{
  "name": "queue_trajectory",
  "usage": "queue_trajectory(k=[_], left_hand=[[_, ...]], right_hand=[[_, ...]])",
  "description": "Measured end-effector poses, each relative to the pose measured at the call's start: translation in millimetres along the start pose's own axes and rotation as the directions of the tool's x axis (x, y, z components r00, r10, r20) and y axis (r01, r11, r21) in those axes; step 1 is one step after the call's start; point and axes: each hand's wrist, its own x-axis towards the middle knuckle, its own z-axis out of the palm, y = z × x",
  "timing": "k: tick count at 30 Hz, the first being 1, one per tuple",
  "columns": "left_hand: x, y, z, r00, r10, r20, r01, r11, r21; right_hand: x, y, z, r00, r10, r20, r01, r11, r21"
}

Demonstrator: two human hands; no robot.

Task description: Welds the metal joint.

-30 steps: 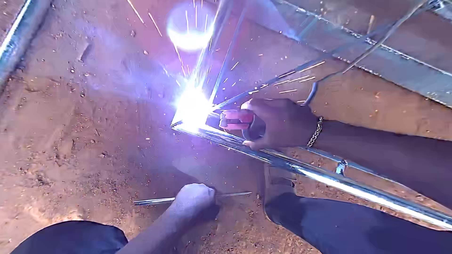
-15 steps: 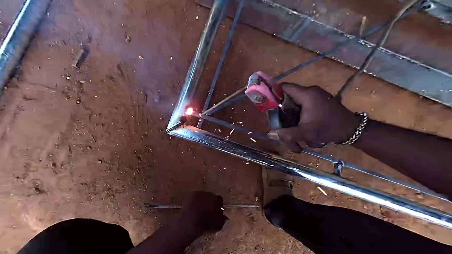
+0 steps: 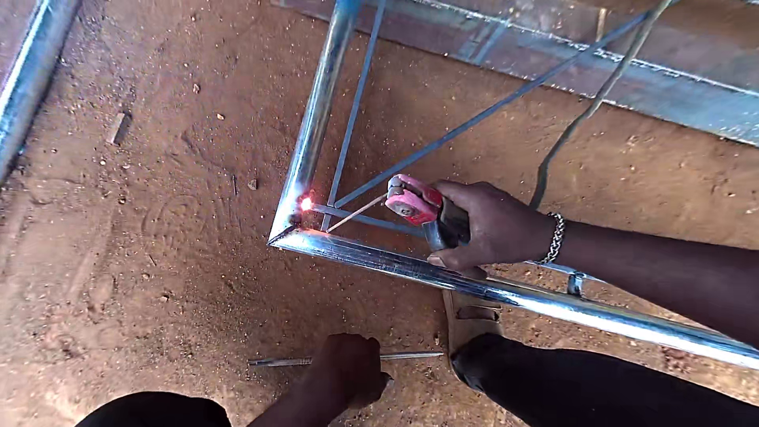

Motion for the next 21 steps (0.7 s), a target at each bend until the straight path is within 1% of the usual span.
queue_trajectory(k=[3, 7, 13, 17, 19, 21], left_hand=[[0.8, 0.8, -3.0, 1.0, 0.001, -0.008, -0.001, 1.0, 0.009], [3.2, 2.1, -4.4, 1.0, -0.009, 0.01, 0.01, 1.0, -0.009], [4.3, 4.9, -2.8, 1.0, -0.005, 0.022, 0.005, 1.0, 0.004], [4.9, 3.1, -1.5, 1.0, -0.001, 0.007, 0.001, 1.0, 0.001], [5.4, 1.5, -0.2, 1.0, -0.008, -0.007, 0.008, 0.999, -0.045], [5.6, -0.3, 1.9, 0.999, -0.009, -0.035, 0.006, 0.996, -0.086]], right_hand=[[3.2, 2.4, 0.1, 1.0, 0.017, 0.014, -0.017, 1.0, 0.007], [7.3, 6.1, 2.4, 0.999, -0.03, 0.017, 0.03, 1.0, -0.008], [9.0, 9.0, 5.7, 0.998, -0.055, 0.013, 0.055, 0.998, -0.021], [12.2, 5.4, 4.5, 0.999, -0.023, 0.032, 0.024, 0.999, -0.026], [13.4, 3.4, 4.5, 0.998, -0.006, 0.055, 0.009, 0.999, -0.045], [13.5, 0.8, 3.4, 0.996, 0.029, 0.079, -0.027, 0.999, -0.028]])
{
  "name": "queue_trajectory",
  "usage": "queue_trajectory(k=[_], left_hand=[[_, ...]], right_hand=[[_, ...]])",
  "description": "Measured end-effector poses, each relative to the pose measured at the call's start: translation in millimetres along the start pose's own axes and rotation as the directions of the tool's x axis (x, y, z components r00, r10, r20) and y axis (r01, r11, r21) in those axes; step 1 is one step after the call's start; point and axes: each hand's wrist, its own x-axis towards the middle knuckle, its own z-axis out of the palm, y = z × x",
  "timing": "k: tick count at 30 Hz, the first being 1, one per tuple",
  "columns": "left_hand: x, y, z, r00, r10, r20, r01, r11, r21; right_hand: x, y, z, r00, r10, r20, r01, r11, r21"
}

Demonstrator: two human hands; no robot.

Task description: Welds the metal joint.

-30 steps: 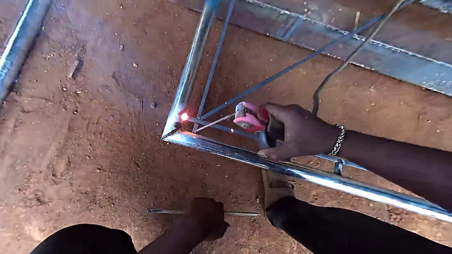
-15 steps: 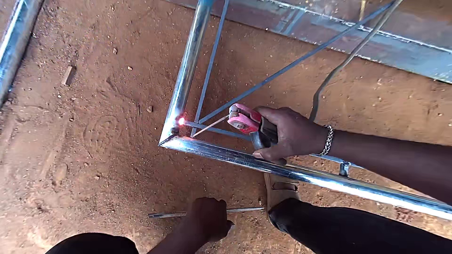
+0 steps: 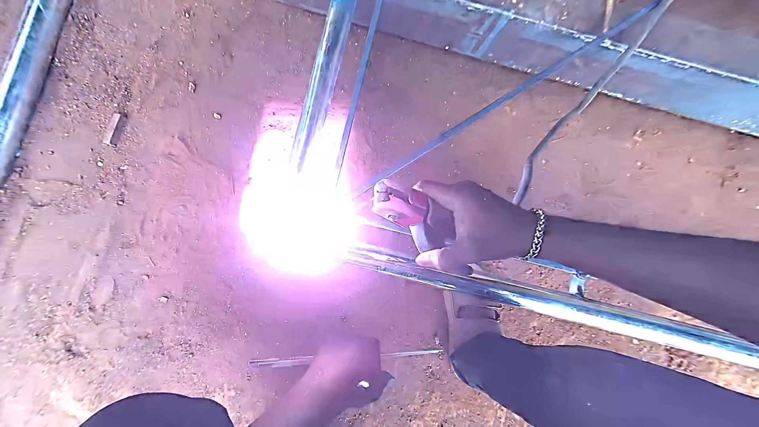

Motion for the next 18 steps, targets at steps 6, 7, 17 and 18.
queue_trajectory(k=[6, 7, 17, 18], left_hand=[[-3.7, 0.4, 1.3, 1.0, 0.018, -0.005, -0.018, 1.0, -0.015], [-3.3, 0.4, 2.4, 1.0, 0.023, -0.002, -0.023, 1.0, -0.013], [-4.2, 2.1, 1.1, 1.0, 0.016, 0.022, -0.016, 1.0, 0.018], [-3.9, 1.9, 1.3, 1.0, 0.015, 0.022, -0.015, 1.0, 0.009]], right_hand=[[-2.0, 0.9, -0.6, 1.0, -0.018, -0.006, 0.019, 1.0, 0.021], [-2.1, -0.3, -0.7, 1.0, -0.009, -0.002, 0.009, 1.0, 0.017], [-1.3, 2.5, 2.8, 0.999, -0.036, -0.022, 0.037, 0.999, 0.038], [-1.0, 2.0, 2.6, 0.999, -0.031, -0.017, 0.031, 0.999, 0.034]])
